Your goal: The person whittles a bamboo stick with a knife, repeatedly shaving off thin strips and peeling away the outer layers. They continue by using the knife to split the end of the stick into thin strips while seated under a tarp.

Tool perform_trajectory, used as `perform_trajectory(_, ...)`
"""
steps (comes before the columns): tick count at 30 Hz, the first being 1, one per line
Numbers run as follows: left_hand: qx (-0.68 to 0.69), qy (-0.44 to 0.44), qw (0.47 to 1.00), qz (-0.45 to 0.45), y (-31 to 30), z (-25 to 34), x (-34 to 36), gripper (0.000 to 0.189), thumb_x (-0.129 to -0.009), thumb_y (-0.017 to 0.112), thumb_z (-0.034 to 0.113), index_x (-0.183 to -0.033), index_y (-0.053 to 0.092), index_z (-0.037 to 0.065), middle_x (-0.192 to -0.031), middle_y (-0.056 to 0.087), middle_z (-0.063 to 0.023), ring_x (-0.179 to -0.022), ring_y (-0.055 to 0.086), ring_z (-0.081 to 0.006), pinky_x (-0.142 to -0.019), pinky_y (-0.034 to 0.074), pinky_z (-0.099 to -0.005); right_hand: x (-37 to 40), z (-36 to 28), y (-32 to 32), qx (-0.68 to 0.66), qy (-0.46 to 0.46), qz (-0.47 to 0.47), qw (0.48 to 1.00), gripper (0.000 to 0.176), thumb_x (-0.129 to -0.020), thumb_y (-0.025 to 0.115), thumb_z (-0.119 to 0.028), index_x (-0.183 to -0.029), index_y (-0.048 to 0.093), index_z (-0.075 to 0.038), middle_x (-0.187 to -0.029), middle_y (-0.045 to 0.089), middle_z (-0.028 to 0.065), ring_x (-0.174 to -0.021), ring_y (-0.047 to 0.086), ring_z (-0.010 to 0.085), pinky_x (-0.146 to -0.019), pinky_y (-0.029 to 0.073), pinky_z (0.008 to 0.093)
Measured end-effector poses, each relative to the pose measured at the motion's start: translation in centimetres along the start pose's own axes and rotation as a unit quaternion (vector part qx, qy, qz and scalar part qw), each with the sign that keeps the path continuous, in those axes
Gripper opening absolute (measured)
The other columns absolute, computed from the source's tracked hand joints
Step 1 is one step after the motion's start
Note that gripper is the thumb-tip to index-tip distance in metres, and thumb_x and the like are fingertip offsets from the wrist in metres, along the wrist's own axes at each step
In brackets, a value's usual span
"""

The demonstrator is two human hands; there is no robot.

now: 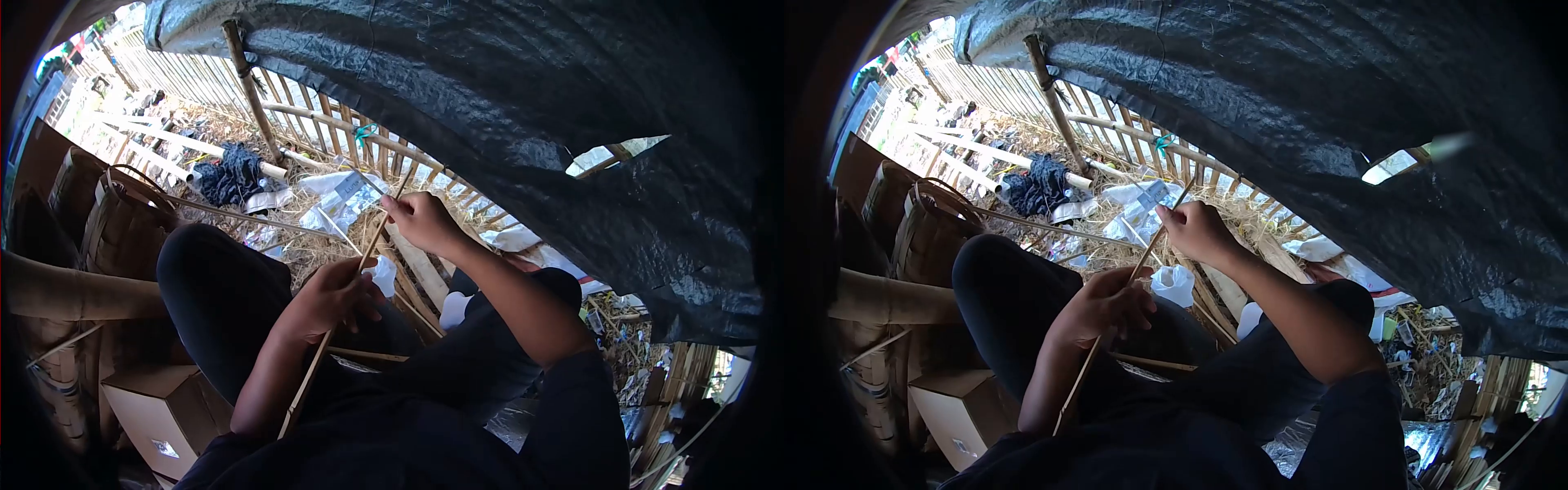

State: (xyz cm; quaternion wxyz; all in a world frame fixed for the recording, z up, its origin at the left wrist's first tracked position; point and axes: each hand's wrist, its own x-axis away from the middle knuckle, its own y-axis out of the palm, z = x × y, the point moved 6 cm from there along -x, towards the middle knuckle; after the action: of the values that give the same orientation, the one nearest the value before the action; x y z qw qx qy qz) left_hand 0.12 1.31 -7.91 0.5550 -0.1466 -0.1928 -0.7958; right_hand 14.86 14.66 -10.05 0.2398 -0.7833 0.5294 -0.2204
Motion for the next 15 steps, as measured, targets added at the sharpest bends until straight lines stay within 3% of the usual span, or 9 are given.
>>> perform_trajectory(6,0.099,-0.032,0.994,-0.035,-0.4,0.0,0.4,0.043,-0.105,0.038,0.026,-0.133,0.044,-0.007,-0.097,0.068,-0.0173,-0.075,0.071,-0.0201,-0.050,0.054,-0.0251,-0.5,0.0,-1.2,-0.015,-0.019,0.056,0.998,0.051,-0.093,0.059,-0.044,-0.070,0.062,0.001,-0.057,0.059,0.0131,-0.054,0.060,0.0238,-0.054,0.044,0.0375)
perform_trajectory(8,0.116,-0.039,0.991,-0.051,-0.4,0.1,0.5,0.044,-0.105,0.038,0.027,-0.132,0.044,-0.007,-0.098,0.068,-0.0180,-0.076,0.071,-0.0204,-0.048,0.054,-0.0240,-0.5,-0.1,-2.0,0.009,-0.035,0.053,0.998,0.046,-0.097,0.056,-0.041,-0.082,0.069,0.000,-0.060,0.059,0.0056,-0.058,0.052,0.0102,-0.056,0.041,0.0304)
perform_trajectory(10,0.133,-0.046,0.988,-0.068,-0.1,0.7,0.8,0.045,-0.105,0.037,0.028,-0.132,0.044,-0.008,-0.099,0.068,-0.0186,-0.076,0.071,-0.0207,-0.047,0.053,-0.0229,-0.4,-0.2,-2.4,0.001,-0.036,0.056,0.998,0.046,-0.097,0.055,-0.040,-0.080,0.068,0.000,-0.060,0.059,0.0056,-0.058,0.051,0.0103,-0.056,0.041,0.0306)
perform_trajectory(12,0.211,-0.057,0.975,-0.045,0.1,1.3,1.3,0.042,-0.105,0.037,0.029,-0.126,0.048,-0.006,-0.091,0.068,-0.0160,-0.063,0.067,-0.0159,-0.038,0.046,-0.0190,-0.1,-0.5,-2.9,-0.019,-0.037,0.063,0.997,0.046,-0.097,0.055,-0.039,-0.077,0.067,0.001,-0.060,0.060,0.0055,-0.057,0.051,0.0104,-0.056,0.040,0.0311)
perform_trajectory(13,0.212,-0.056,0.975,-0.045,-0.2,1.1,1.3,0.042,-0.105,0.037,0.029,-0.126,0.048,-0.006,-0.091,0.068,-0.0160,-0.063,0.067,-0.0159,-0.038,0.046,-0.0190,0.1,-1.2,-3.5,0.015,-0.044,0.065,0.997,0.056,-0.097,0.048,-0.046,-0.071,0.065,0.000,-0.060,0.062,0.0140,-0.059,0.064,0.0271,-0.059,0.046,0.0385)
perform_trajectory(15,0.297,-0.041,0.949,-0.101,-0.8,0.5,1.1,0.038,-0.104,0.039,0.032,-0.117,0.053,-0.001,-0.083,0.063,-0.0094,-0.053,0.058,-0.0112,-0.034,0.037,-0.0175,0.0,-0.8,-3.2,0.041,-0.005,0.042,0.998,0.062,-0.098,0.043,-0.049,-0.067,0.063,0.000,-0.059,0.061,0.0156,-0.059,0.063,0.0301,-0.059,0.046,0.0405)
